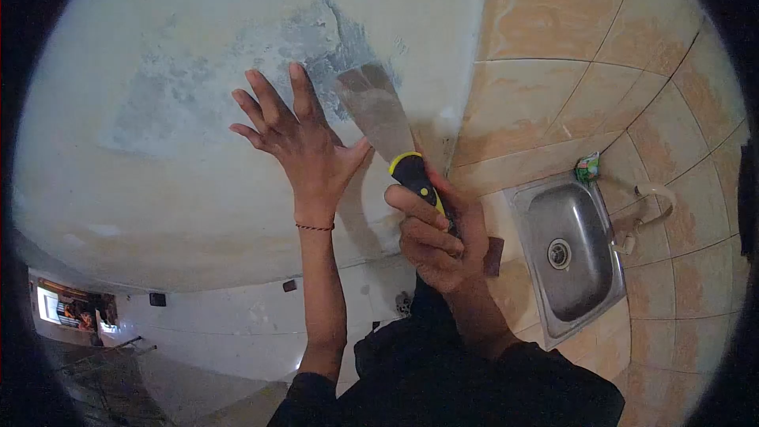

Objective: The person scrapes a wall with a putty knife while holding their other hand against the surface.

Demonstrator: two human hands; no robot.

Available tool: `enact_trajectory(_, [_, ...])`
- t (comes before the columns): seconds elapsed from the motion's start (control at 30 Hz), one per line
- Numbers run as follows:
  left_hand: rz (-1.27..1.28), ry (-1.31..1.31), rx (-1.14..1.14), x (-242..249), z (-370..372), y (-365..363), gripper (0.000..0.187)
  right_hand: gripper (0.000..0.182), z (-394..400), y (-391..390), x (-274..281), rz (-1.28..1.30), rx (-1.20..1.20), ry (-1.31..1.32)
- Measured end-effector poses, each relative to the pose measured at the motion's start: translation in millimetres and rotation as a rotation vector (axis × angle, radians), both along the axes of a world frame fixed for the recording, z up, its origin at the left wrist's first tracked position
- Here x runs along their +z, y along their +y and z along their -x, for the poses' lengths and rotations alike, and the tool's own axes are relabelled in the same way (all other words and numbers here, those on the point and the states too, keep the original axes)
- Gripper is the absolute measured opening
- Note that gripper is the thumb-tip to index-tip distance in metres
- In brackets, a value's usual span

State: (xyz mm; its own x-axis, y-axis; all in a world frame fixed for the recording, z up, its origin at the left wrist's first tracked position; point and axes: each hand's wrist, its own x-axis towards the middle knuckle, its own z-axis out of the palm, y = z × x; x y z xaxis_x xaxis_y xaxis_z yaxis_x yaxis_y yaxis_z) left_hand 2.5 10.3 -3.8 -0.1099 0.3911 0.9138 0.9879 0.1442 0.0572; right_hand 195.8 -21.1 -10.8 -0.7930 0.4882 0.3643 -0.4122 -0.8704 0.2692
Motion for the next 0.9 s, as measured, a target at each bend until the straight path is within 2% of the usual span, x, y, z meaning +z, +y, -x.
enact_trajectory(0.33, [0.011,-0.014,-0.013,-0.4,-0.9,-1.8,0.130,0.032,0.5,-2.2,5.0,0.054,0.021,-0.088])
enact_trajectory(0.47, [0.002,-0.010,-0.015,-1.1,-0.1,-1.6,0.129,0.033,-1.0,-2.8,2.0,0.086,0.051,0.027])
enact_trajectory(0.57, [0.017,-0.022,-0.023,-0.3,-0.5,-2.4,0.126,0.033,-3.6,-1.0,5.7,0.098,0.086,-0.003])
enact_trajectory(0.67, [0.020,-0.019,-0.009,-0.9,-1.4,-2.6,0.125,0.032,-5.4,0.3,0.4,0.092,0.070,-0.075])
enact_trajectory(0.9, [0.016,-0.021,-0.040,-1.5,-1.3,-4.2,0.128,0.035,-1.4,-1.2,1.9,0.073,0.003,-0.028])
